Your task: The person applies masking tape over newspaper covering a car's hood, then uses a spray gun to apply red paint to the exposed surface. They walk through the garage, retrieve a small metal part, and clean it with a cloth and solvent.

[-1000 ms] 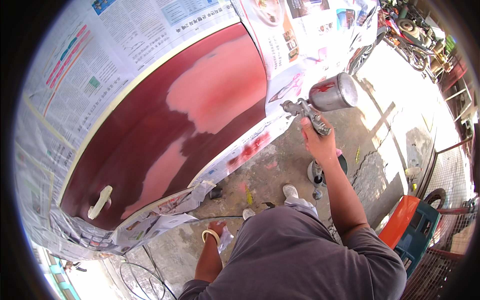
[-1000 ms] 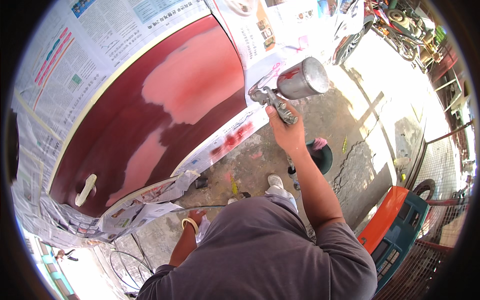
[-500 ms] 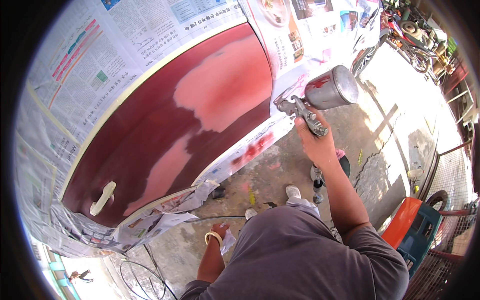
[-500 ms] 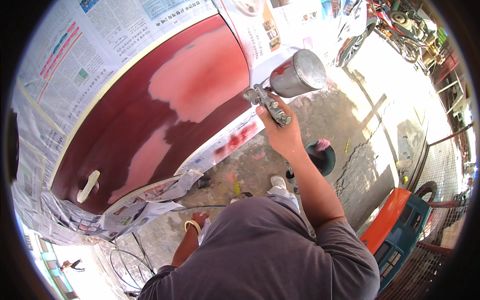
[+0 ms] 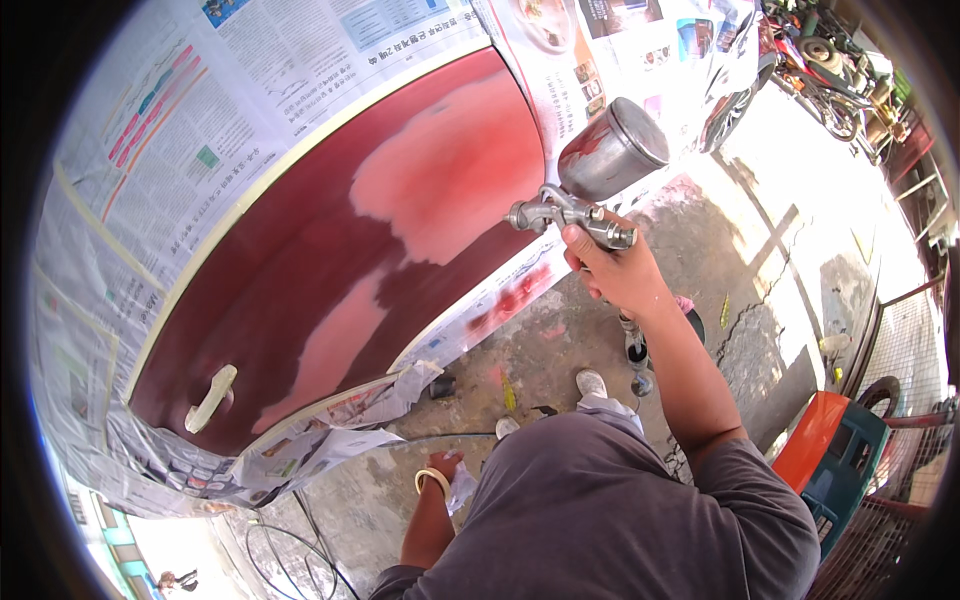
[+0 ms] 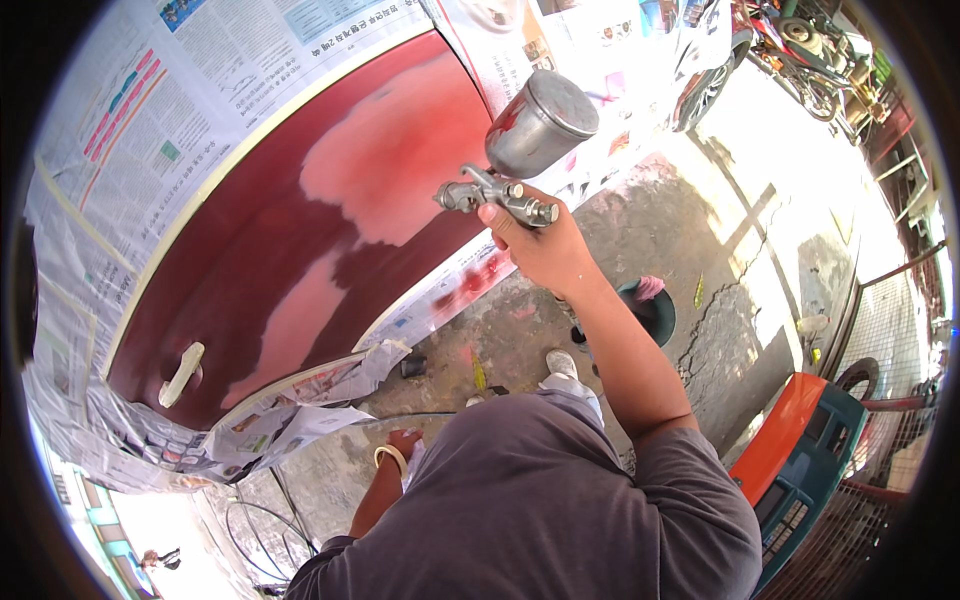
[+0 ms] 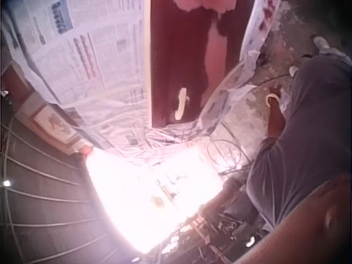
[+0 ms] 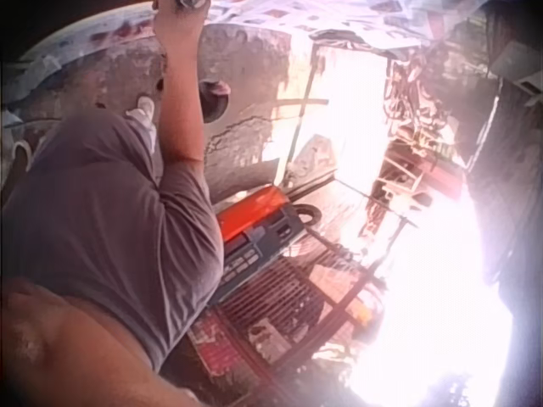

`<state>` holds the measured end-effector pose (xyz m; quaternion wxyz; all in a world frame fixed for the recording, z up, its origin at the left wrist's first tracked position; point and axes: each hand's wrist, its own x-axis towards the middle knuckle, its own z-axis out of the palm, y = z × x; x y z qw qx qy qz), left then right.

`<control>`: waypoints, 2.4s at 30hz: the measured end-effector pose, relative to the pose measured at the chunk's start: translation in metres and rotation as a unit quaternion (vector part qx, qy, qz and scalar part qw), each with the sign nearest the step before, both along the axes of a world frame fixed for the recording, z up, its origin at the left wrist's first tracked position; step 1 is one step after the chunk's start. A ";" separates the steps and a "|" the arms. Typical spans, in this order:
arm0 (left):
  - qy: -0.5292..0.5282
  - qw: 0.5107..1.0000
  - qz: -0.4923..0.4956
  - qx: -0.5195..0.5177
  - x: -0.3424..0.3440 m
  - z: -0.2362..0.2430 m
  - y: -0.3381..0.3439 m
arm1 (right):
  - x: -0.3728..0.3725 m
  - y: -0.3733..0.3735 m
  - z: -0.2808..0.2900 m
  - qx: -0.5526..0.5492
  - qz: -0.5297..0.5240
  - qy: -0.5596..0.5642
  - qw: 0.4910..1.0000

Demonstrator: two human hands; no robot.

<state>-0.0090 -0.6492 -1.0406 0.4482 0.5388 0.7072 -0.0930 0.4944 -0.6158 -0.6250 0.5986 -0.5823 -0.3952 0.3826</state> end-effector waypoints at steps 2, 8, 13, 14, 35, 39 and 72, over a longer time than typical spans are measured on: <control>0.000 1.000 -0.008 -0.005 0.009 0.013 -0.002 | 0.012 0.004 0.001 -0.007 -0.037 -0.009 0.999; 0.008 1.000 0.010 0.000 0.007 0.011 -0.006 | 0.059 0.013 0.004 -0.021 -0.152 -0.041 0.987; 0.007 1.000 -0.003 -0.002 0.004 -0.001 -0.006 | 0.085 0.024 -0.008 0.061 -0.242 -0.139 0.958; 0.005 1.000 0.000 -0.005 0.000 -0.006 -0.007 | 0.084 0.024 -0.007 0.065 -0.239 -0.144 0.958; -0.702 0.586 0.335 -0.229 0.109 0.112 0.057 | 0.031 -0.026 -0.040 0.092 0.218 0.125 0.963; -0.760 0.508 0.289 -0.284 0.196 0.199 0.072 | 0.056 -0.054 -0.046 0.208 0.322 0.160 0.910; -0.785 0.538 -0.269 0.148 0.341 0.416 0.015 | 0.086 -0.154 -0.004 0.252 0.236 0.020 0.938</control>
